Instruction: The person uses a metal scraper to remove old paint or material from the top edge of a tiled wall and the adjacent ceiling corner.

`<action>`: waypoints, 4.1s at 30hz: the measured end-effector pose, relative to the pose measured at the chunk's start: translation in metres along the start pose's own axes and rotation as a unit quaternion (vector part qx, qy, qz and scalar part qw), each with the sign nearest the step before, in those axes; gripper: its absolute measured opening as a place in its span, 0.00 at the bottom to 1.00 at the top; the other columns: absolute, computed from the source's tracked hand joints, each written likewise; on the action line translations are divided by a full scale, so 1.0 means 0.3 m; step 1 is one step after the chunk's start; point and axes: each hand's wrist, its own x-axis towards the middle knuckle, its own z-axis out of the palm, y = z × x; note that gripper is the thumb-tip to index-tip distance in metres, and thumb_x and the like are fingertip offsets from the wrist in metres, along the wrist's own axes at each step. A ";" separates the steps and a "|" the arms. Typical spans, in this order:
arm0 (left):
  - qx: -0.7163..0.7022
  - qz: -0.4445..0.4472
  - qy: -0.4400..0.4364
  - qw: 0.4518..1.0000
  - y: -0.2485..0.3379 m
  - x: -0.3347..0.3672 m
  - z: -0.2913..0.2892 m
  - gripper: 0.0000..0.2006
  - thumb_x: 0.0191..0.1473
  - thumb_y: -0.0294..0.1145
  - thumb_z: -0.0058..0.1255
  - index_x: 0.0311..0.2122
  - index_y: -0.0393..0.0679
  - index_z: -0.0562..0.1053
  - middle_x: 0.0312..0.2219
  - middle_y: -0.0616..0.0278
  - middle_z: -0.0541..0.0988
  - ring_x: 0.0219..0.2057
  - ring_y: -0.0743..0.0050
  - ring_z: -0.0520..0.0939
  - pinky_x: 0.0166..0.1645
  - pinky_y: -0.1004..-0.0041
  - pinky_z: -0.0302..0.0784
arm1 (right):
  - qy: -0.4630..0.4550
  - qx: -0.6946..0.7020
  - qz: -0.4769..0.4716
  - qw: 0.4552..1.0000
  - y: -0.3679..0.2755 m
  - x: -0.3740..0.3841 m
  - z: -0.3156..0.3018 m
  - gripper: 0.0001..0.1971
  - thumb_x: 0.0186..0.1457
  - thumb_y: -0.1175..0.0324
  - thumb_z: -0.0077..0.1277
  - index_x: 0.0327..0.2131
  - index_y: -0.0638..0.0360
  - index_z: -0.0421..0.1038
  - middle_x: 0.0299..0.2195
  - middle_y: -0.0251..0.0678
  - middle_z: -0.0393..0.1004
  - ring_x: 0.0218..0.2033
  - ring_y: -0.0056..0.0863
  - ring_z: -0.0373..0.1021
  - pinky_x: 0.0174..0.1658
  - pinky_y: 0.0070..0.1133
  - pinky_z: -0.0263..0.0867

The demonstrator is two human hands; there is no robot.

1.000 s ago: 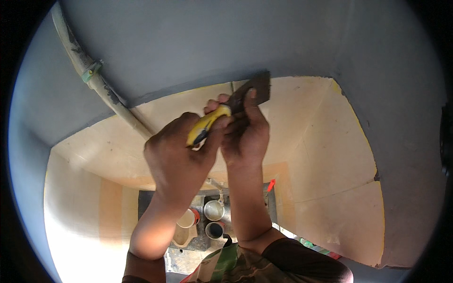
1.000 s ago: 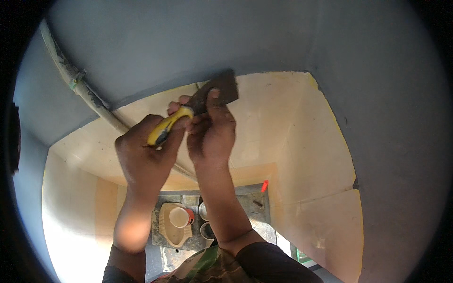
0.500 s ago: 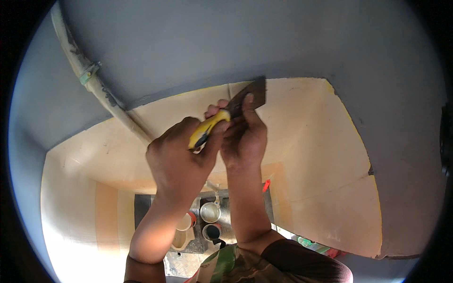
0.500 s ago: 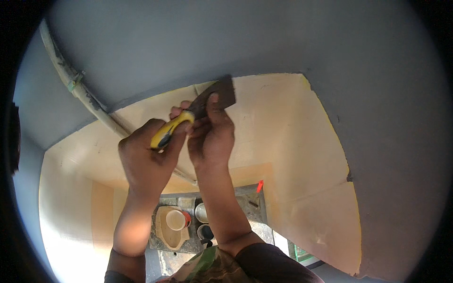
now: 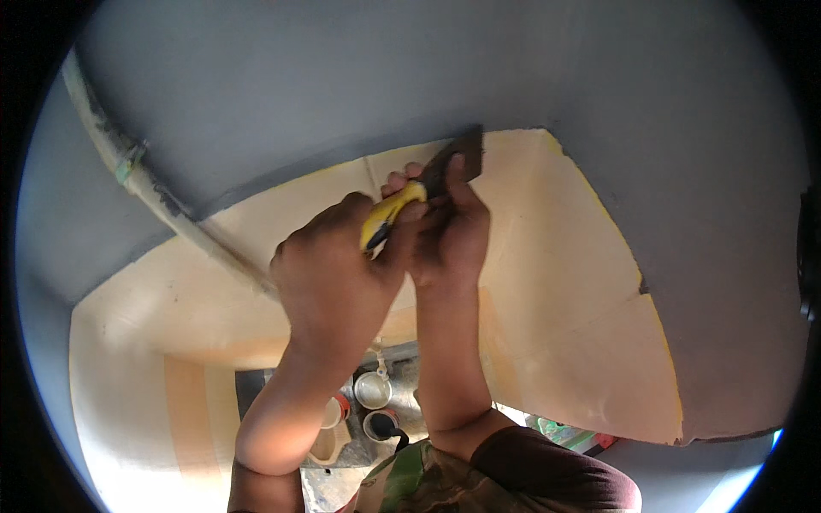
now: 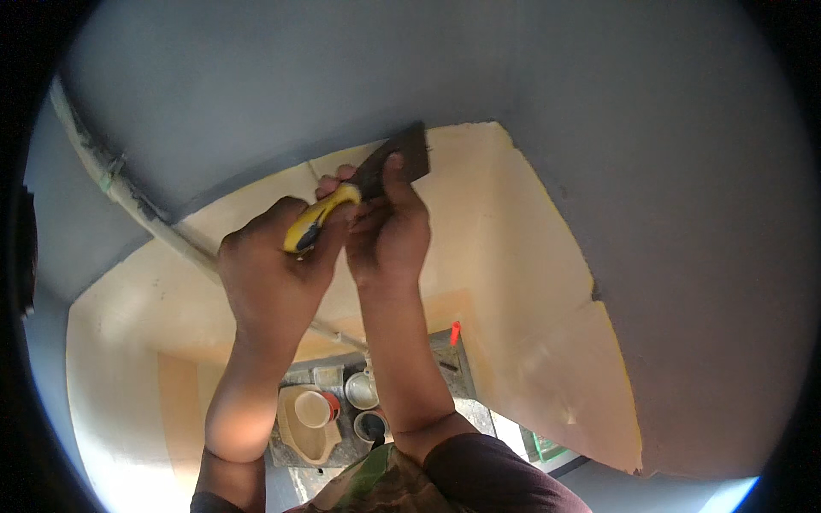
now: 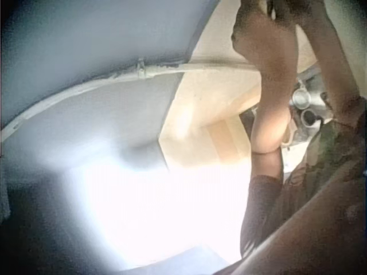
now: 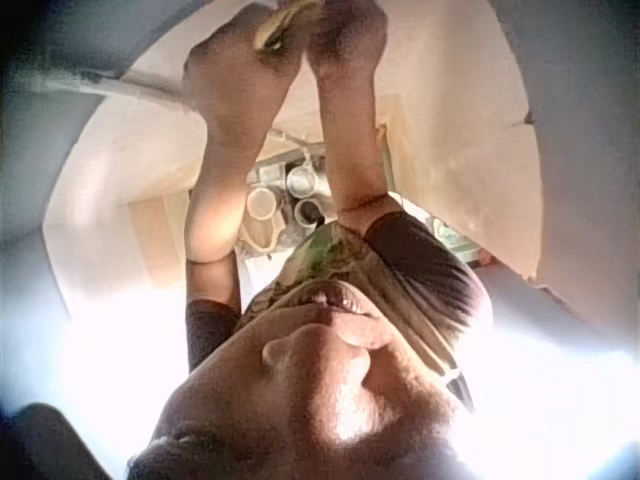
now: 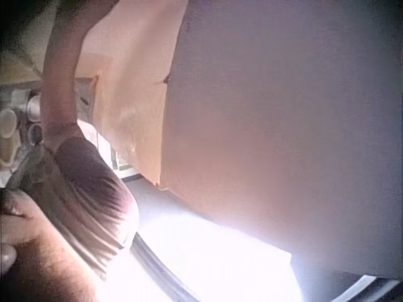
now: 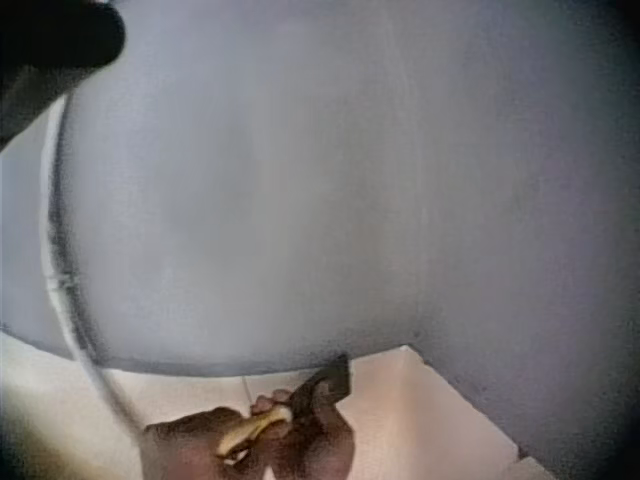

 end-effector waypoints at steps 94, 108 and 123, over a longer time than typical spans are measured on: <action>0.088 0.070 -0.073 0.991 0.191 0.071 0.124 0.21 0.64 0.50 0.55 0.26 0.45 0.74 0.19 0.53 0.81 0.19 0.48 0.85 0.25 0.56 0.81 | 0.031 -0.048 -0.068 0.996 -0.229 0.032 -0.025 0.20 0.73 0.54 0.46 0.41 0.67 0.69 0.35 0.48 0.77 0.37 0.44 0.76 0.44 0.39 0.73; 0.034 -0.079 -0.014 0.996 -0.097 -0.152 -0.133 0.12 0.58 0.33 0.67 0.29 0.38 0.77 0.16 0.52 0.75 0.15 0.65 0.76 0.24 0.69 0.71 | -0.053 -0.075 0.059 0.994 0.205 -0.095 -0.033 0.20 0.73 0.55 0.48 0.38 0.67 0.73 0.31 0.52 0.82 0.33 0.48 0.82 0.37 0.35 0.80; 0.043 -0.072 -0.042 0.996 -0.058 -0.101 -0.127 0.18 0.58 0.43 0.67 0.26 0.42 0.73 0.16 0.53 0.75 0.16 0.50 0.79 0.22 0.64 0.71 | -0.014 -0.033 0.050 0.998 0.168 -0.079 -0.014 0.21 0.72 0.54 0.49 0.36 0.67 0.74 0.28 0.51 0.79 0.33 0.47 0.78 0.44 0.43 0.76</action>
